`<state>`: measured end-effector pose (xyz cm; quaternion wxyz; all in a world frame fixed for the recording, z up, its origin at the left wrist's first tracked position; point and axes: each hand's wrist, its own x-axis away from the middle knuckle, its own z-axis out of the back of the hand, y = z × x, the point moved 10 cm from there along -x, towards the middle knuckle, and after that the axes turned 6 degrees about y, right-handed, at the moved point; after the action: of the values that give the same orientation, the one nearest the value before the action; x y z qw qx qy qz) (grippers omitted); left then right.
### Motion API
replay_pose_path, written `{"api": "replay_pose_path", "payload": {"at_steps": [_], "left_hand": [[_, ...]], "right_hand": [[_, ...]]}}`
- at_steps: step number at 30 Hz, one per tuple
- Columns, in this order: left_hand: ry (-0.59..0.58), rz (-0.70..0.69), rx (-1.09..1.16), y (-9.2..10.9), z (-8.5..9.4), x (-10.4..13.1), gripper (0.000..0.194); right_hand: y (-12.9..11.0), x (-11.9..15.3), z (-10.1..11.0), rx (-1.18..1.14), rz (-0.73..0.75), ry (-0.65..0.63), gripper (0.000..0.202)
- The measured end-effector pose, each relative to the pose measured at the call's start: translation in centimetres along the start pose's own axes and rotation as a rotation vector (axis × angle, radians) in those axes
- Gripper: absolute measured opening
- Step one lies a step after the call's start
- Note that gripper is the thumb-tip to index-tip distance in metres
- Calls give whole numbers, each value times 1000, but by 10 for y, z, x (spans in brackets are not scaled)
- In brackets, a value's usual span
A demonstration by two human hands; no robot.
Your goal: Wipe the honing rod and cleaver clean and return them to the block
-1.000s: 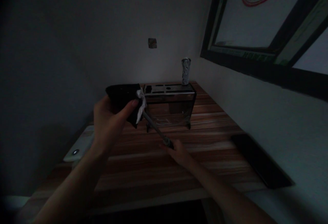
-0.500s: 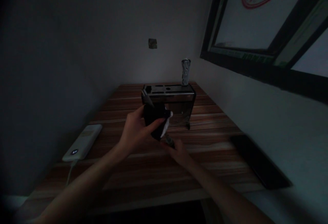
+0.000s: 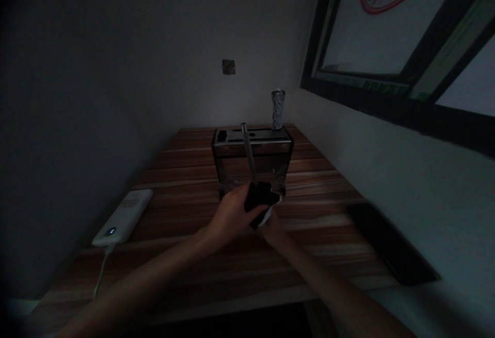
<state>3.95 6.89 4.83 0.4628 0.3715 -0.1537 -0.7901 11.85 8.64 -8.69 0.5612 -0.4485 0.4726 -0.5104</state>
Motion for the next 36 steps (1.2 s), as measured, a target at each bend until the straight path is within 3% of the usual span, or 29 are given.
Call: {"api": "replay_pose_path", "payload": {"at_steps": [4, 11, 15, 19, 26, 36], "left_hand": [[-15, 12, 6, -1, -4, 1, 32], [-8, -37, -58, 4, -1, -1, 28], [0, -68, -89, 5, 3, -1, 26], [5, -77, -113, 4, 9, -4, 29], [144, -38, -30, 7, 49, -11, 27], [380, -11, 81, 13, 116, -12, 23]], "right_hand": [[-6, -1, 7, -54, 13, 74, 46], [-7, -1, 3, -23, 13, 81, 38], [-13, -1, 7, -43, 63, 127, 43], [-10, -2, 3, -32, 52, 75, 36], [-6, 0, -6, 56, 50, -20, 21], [-19, 4, -13, 204, 33, -80, 39]]}}
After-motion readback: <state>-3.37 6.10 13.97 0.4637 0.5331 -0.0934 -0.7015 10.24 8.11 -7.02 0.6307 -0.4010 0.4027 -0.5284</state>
